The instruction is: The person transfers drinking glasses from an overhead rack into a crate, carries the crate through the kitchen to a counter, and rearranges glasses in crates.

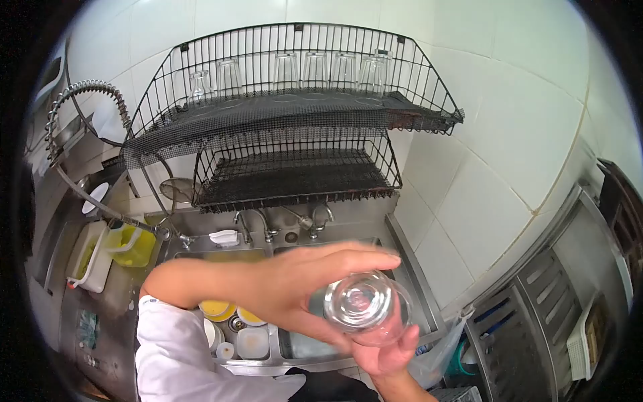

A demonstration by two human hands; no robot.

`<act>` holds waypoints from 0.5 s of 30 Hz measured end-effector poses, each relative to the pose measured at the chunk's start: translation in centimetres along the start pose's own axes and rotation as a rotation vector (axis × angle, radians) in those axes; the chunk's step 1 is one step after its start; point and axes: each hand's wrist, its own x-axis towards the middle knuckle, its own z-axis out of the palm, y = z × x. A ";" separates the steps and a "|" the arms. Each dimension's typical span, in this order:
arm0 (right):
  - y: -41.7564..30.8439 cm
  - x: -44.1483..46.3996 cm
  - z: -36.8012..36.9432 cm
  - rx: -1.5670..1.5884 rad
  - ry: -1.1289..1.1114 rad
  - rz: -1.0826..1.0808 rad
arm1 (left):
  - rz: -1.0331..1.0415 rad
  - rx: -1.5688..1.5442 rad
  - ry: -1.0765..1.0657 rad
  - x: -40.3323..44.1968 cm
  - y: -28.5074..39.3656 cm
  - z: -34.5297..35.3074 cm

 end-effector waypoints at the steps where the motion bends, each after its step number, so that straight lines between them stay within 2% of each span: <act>1: -0.1 -0.3 -0.1 0.028 0.020 -0.043 | 0.075 0.189 0.012 0.4 0.2 -1.8; 2: -0.2 -0.8 -1.0 0.160 -0.013 -0.012 | 0.153 0.377 0.022 1.0 0.7 -4.2; 3: -0.5 -1.0 -1.8 0.126 -0.025 -0.024 | 0.107 0.451 0.173 1.6 1.1 -6.9; 4: -0.8 -1.1 -2.6 0.095 -0.035 -0.030 | 0.128 0.670 0.360 2.4 0.2 -10.3; 5: -0.9 -1.4 -3.2 0.067 -0.044 -0.034 | 0.002 0.797 0.548 2.8 -0.6 -14.2; 7: -1.0 -2.4 -4.1 0.046 0.027 -0.038 | -0.155 1.405 0.787 2.9 -6.1 -24.5; 9: -1.1 -3.3 -5.1 -0.029 0.078 -0.045 | -0.505 1.585 0.796 0.3 -9.5 -32.7; 10: -1.1 -3.6 -5.3 -0.043 0.087 -0.053 | -0.745 1.578 0.688 -1.1 -10.1 -35.4; 11: -1.0 -4.1 -5.8 -0.044 0.128 -0.061 | -1.054 1.423 0.602 -2.0 -10.4 -37.5; 13: -0.6 -5.5 -6.9 -0.043 0.211 -0.074 | -1.051 1.459 0.574 -5.7 -13.8 -41.1; 15: -0.3 -6.9 -8.6 -0.026 0.226 -0.073 | -1.146 1.382 0.455 -7.5 -15.1 -42.1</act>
